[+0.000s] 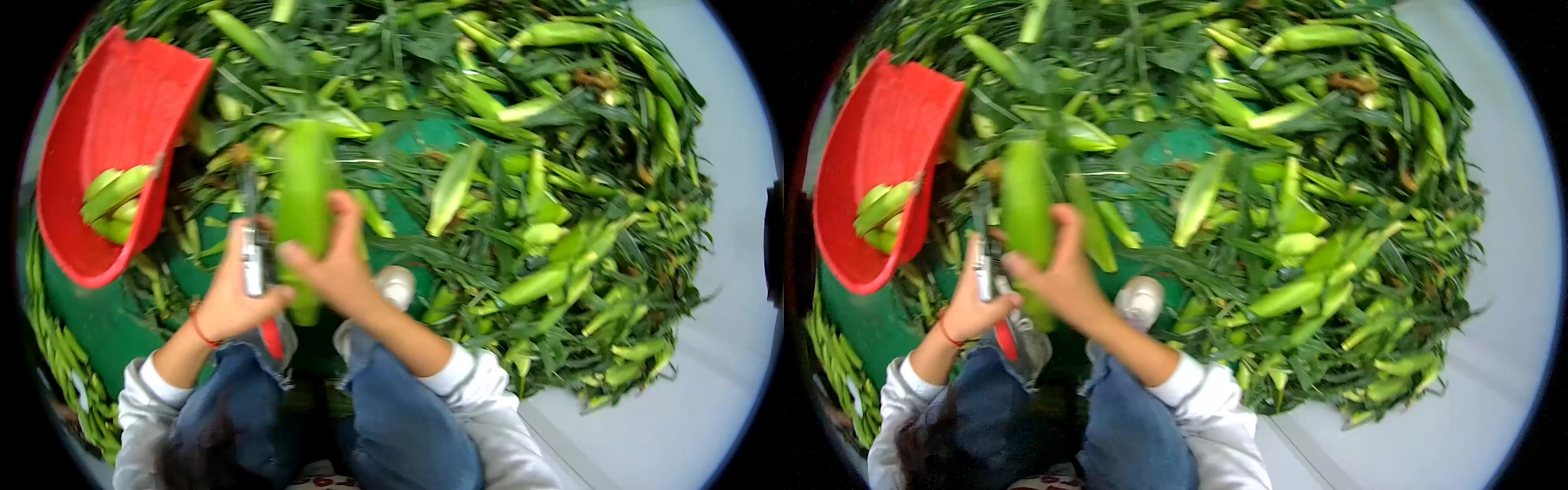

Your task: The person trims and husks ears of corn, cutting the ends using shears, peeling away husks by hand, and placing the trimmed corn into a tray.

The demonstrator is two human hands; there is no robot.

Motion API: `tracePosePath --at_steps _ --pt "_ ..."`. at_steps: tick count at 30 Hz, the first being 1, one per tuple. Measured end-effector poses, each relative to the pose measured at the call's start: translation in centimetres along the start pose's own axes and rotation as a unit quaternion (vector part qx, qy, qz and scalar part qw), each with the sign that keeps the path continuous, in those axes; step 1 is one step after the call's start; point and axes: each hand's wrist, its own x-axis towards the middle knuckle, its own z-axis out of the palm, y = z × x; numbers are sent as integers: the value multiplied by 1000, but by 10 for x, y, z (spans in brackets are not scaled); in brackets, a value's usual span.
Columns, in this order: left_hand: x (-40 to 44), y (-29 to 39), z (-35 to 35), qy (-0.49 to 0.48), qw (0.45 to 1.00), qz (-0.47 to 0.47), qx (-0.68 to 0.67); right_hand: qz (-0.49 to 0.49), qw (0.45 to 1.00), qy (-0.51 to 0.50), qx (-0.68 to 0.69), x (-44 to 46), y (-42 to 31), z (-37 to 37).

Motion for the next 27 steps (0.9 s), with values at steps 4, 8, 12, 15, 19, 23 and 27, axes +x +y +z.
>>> tracePosePath --at_steps 4,8,12,15,19,23,27 --pt "19 -9 -4 -227 962 -44 -144 194 938 -4 287 0 -2 -53" --pt "38 -25 0 -250 949 -51 -187 288 849 -125 424 -14 13 -74" --pt "85 -20 -10 -74 990 6 -121 322 771 -241 493 -17 16 -63" --pt "91 -31 -43 58 928 -104 -353 294 795 -200 493 -17 11 -64" --pt "23 -43 -13 -66 879 -152 -447 198 940 -64 269 -8 -6 -36" --pt "-18 -60 -26 67 931 -110 -341 45 993 -53 93 -14 -26 -59" --pt "-16 -28 -129 108 842 96 -519 91 867 399 -285 -49 14 -224"
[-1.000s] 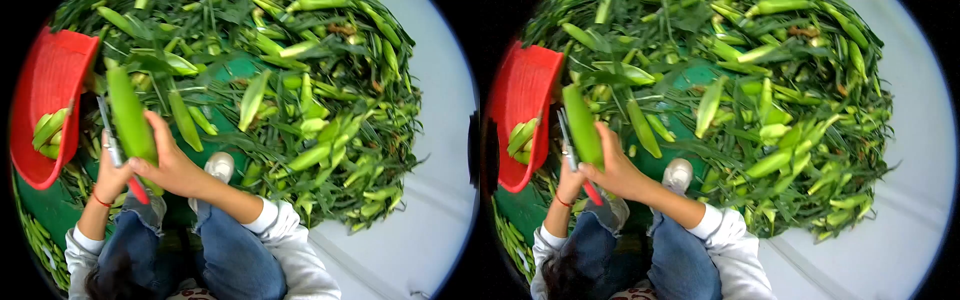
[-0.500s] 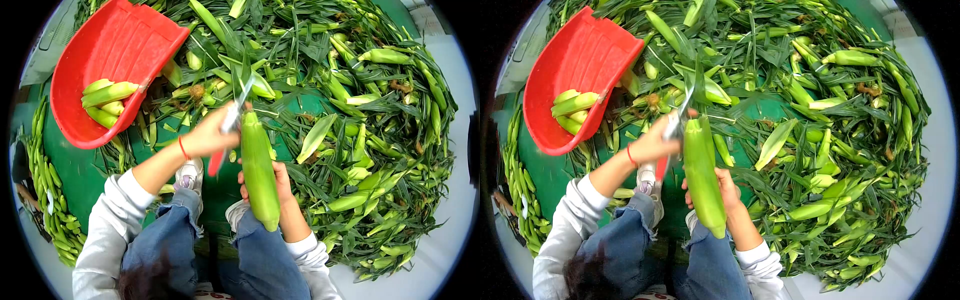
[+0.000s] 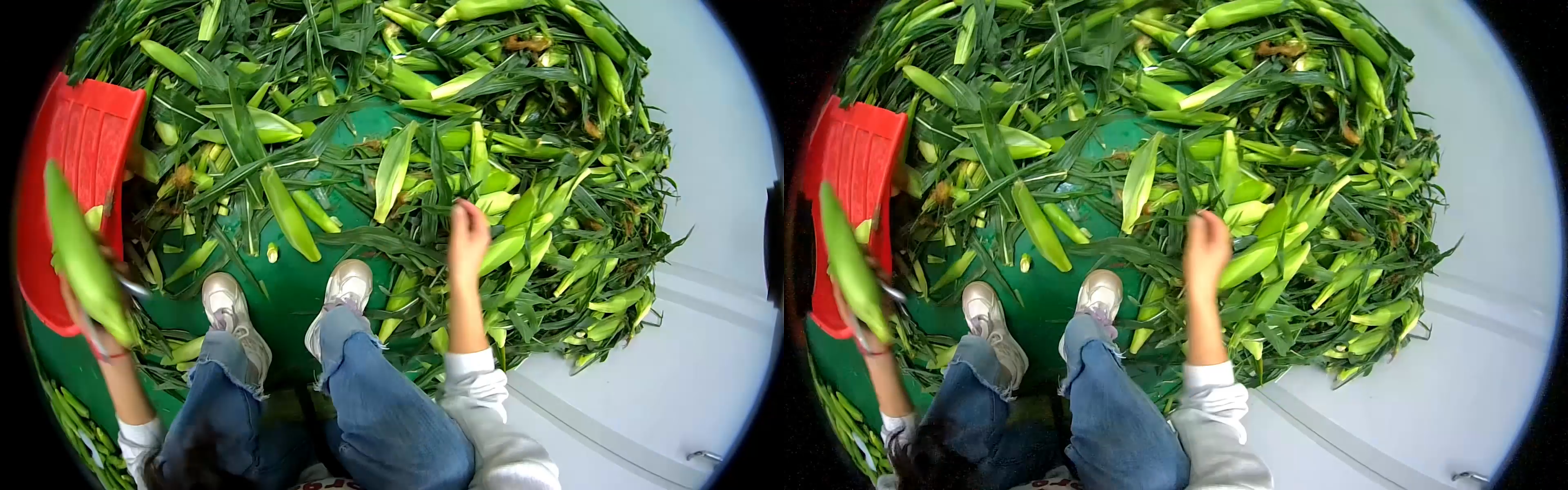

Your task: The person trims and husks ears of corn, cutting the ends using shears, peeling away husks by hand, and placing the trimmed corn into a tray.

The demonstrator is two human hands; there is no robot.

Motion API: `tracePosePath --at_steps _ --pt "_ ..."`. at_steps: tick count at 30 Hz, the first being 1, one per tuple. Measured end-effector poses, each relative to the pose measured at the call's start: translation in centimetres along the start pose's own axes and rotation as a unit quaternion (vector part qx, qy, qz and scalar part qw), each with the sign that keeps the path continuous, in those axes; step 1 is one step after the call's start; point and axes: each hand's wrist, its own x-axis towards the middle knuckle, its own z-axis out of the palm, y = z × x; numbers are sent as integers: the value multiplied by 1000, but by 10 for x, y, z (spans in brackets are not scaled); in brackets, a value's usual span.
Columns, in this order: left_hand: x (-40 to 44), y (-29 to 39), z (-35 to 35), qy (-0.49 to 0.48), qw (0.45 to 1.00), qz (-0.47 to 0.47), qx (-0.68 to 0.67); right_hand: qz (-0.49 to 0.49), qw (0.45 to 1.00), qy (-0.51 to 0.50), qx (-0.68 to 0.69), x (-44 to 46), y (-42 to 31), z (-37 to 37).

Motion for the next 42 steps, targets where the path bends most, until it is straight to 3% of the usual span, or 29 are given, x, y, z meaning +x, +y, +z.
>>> tracePosePath --at_steps 1,2,4,5,7,10,11,12,14,16,17,19,20,21,24,27,28,30,31,32,33,35,36,37,38,39,40,41,42 --pt "5 19 -25 24 1000 13 -7 -14 987 83 -140 -4 -5 -23" --pt "10 38 -50 48 998 26 -12 -102 973 86 -188 41 130 -42" --pt "19 72 -96 145 987 60 -32 -79 860 184 -469 15 109 -74" --pt "23 88 -115 216 972 81 -43 -76 852 209 -474 16 109 -73" --pt "22 78 -72 206 973 79 -68 -63 835 263 -480 14 120 -67" --pt "15 47 -41 57 997 49 -12 141 937 214 -237 21 105 -51" --pt "18 44 -40 58 997 47 4 142 937 213 -236 24 109 -49" --pt "17 5 -2 15 994 -7 106 -54 966 164 -192 15 94 -43" --pt "27 -48 74 3 962 -133 238 -284 935 -65 -202 -16 3 -16" --pt "39 -63 78 -62 949 -189 245 -380 894 -124 -202 -23 -24 1" --pt "57 -80 73 -163 900 -280 290 -488 821 -239 -177 -31 -66 27" --pt "59 -100 78 -198 890 -319 261 -529 801 -252 -117 -36 -79 38" --pt "56 -111 69 -256 859 -419 142 -561 775 -283 -62 -40 -90 57" --pt "59 -110 69 -261 852 -420 172 -551 782 -283 -66 -43 -94 58" --pt "46 -111 69 -252 873 -414 -59 -561 770 -291 -83 -44 -95 64" --pt "45 -110 67 -200 871 -446 -39 -643 698 -265 -171 -38 -103 58" --pt "44 -108 72 -216 870 -407 175 -645 693 -266 -180 -38 -107 57" --pt "37 -114 93 -278 823 -341 359 -705 635 -233 -212 -30 -124 54" --pt "33 -121 97 -305 832 -260 384 -712 631 -207 -227 -27 -134 53" --pt "26 -127 101 -232 887 -275 289 -689 691 -89 -200 -16 -137 54" --pt "25 -128 104 -221 896 -262 281 -659 739 -65 -125 -11 -135 60" --pt "32 -128 105 -205 914 -213 280 -471 874 -11 116 -10 -139 67" --pt "29 -127 104 -197 914 -199 294 -268 923 17 275 -28 -134 65" --pt "29 -130 102 -188 917 -177 303 -89 928 -79 352 -30 -125 68" --pt "30 -133 104 -212 889 -188 360 42 834 -267 481 -46 -110 93" --pt "32 -130 97 -230 856 -194 421 12 841 -273 466 -51 -118 95" --pt "33 -128 94 -251 816 -203 479 129 806 -254 519 -65 -129 105" --pt "32 -132 93 -268 799 -187 505 181 755 -307 551 -63 -135 109" --pt "29 -136 92 -226 791 -148 549 193 769 -262 551 -58 -133 113"
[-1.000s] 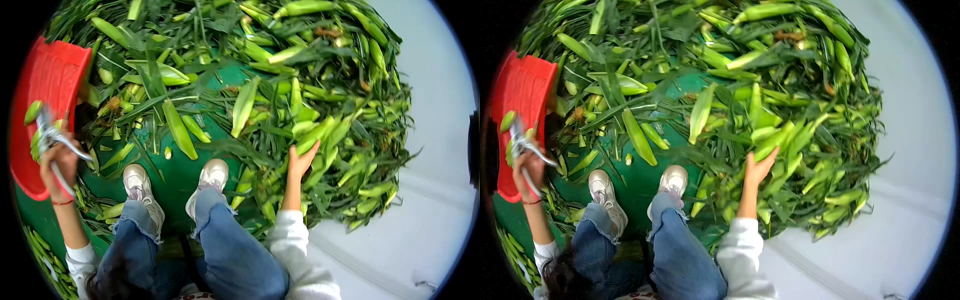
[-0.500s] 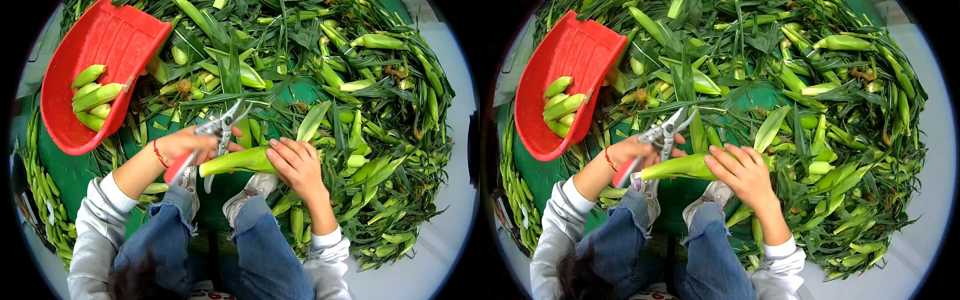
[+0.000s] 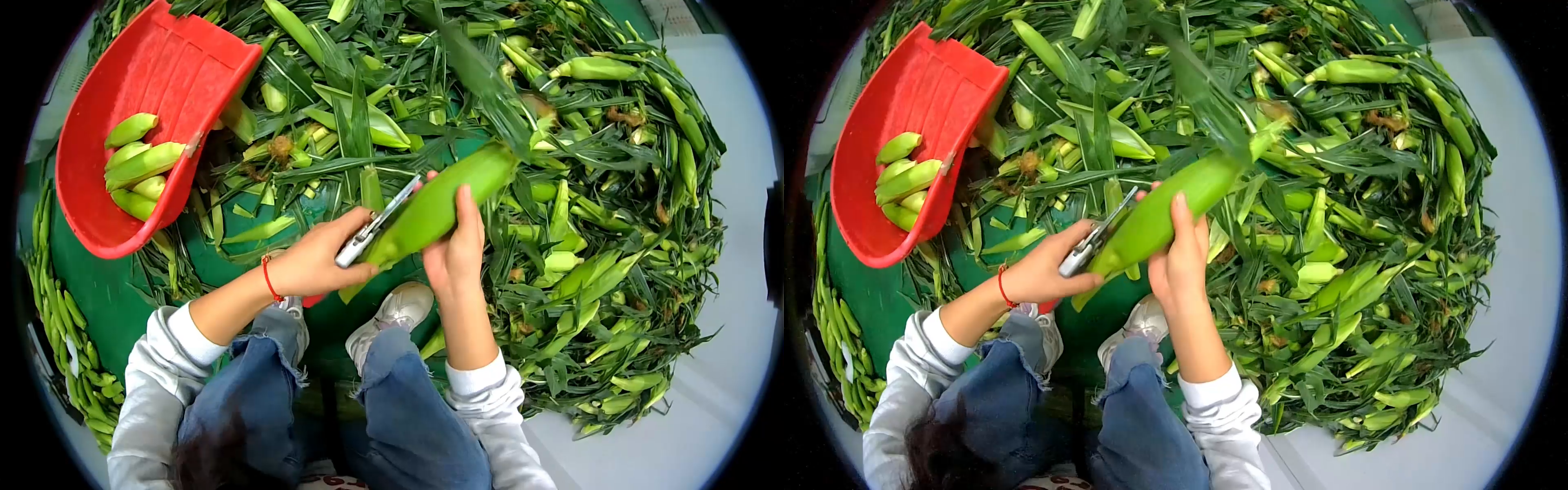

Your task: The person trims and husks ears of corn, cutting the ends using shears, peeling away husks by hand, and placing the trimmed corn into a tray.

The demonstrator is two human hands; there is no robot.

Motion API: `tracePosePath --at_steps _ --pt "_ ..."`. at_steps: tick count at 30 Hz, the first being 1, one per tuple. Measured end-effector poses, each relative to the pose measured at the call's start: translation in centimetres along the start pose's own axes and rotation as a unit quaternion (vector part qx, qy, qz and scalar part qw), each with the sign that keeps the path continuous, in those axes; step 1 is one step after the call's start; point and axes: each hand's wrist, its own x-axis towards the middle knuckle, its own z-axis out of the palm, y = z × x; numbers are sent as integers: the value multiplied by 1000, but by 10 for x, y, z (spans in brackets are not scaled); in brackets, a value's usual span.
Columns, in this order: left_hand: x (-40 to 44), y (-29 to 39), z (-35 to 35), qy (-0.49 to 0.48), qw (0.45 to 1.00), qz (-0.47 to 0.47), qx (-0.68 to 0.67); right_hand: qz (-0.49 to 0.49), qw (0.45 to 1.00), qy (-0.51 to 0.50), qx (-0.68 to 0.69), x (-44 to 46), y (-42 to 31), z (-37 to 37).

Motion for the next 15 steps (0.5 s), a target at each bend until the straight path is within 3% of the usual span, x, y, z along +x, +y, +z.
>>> tracePosePath --at_steps 2,3,5,6,7,8,10,12,15 --pt "-4 -3 5 128 988 -5 86 -34 996 80 9 16 4 -6" --pt "-8 8 0 137 985 -94 41 -84 989 116 31 20 2 -10" --pt "-23 3 7 96 950 -144 -261 -149 979 135 20 24 -8 -19" --pt "-29 7 10 71 896 -164 -406 -174 975 135 13 20 -12 -17" --pt "-31 26 6 -18 858 -272 -436 -198 970 138 15 18 -12 -15" --pt "-31 21 14 -78 823 -298 -477 -187 973 132 24 18 -9 -15" --pt "-23 18 26 -102 796 -303 -514 -160 978 125 42 10 -2 -13" --pt "-6 18 27 -13 820 -278 -500 -146 978 149 26 -2 12 -3" --pt "0 -6 42 10 853 -224 -471 -142 977 154 39 3 11 -7"
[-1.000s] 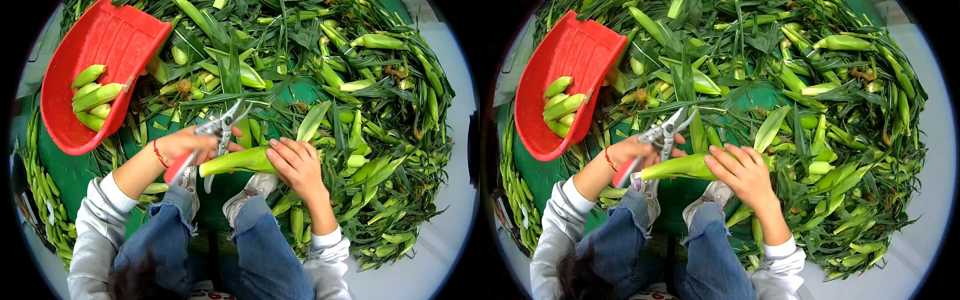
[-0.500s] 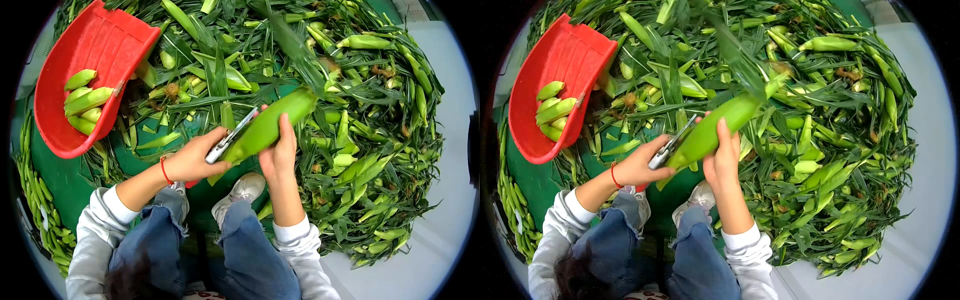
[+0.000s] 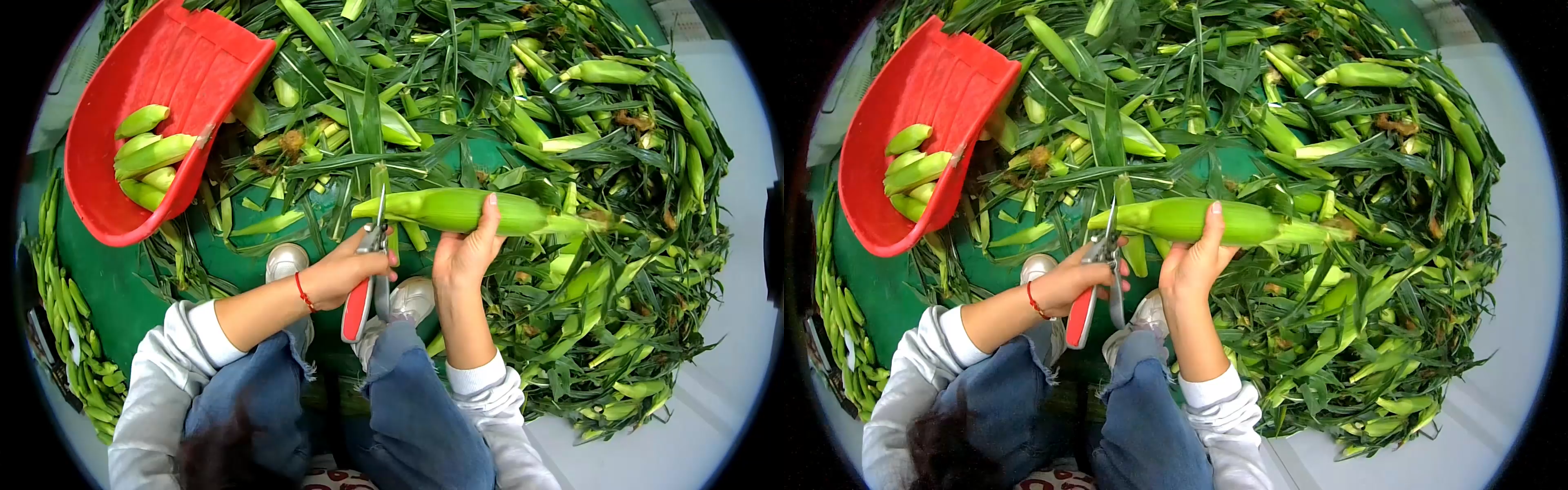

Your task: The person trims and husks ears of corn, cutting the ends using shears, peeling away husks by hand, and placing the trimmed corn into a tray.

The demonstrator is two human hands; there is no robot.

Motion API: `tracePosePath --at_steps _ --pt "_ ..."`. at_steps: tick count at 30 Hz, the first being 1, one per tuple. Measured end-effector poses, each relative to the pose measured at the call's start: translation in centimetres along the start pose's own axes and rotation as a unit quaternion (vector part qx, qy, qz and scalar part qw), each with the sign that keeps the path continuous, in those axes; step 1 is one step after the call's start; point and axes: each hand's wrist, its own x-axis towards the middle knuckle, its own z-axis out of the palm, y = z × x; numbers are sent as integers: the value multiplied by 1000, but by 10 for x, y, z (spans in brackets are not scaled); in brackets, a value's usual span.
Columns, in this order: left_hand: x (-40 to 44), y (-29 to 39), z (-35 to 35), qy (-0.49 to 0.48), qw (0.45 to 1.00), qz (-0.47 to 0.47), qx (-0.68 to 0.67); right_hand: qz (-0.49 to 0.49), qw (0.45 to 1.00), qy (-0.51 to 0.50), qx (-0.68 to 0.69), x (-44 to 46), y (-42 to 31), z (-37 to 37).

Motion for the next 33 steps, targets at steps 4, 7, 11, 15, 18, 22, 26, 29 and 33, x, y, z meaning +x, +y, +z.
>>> tracePosePath --at_steps 4,7,11,15,18,22,26,29,33 --pt "1 -1 -23 89 996 15 10 139 989 2 57 9 -9 -16" --pt "10 8 -64 216 946 228 77 159 986 -12 46 19 -11 -29" --pt "-4 31 -31 78 823 348 442 165 985 -57 -17 0 2 -16" --pt "-2 34 -10 36 745 297 597 85 977 -167 -105 -17 -3 -1" --pt "-5 32 -12 -15 868 242 433 106 969 -182 -128 -24 -5 -5" --pt "-8 29 -7 22 791 330 514 137 972 -161 -102 -26 4 5" --pt "-10 29 -1 48 682 421 596 144 974 -140 -100 -30 8 2" --pt "-5 22 -11 66 767 360 526 122 969 -166 -134 -29 12 -5" --pt "-7 22 -41 -1 951 205 233 137 956 -194 -172 -21 8 -28"
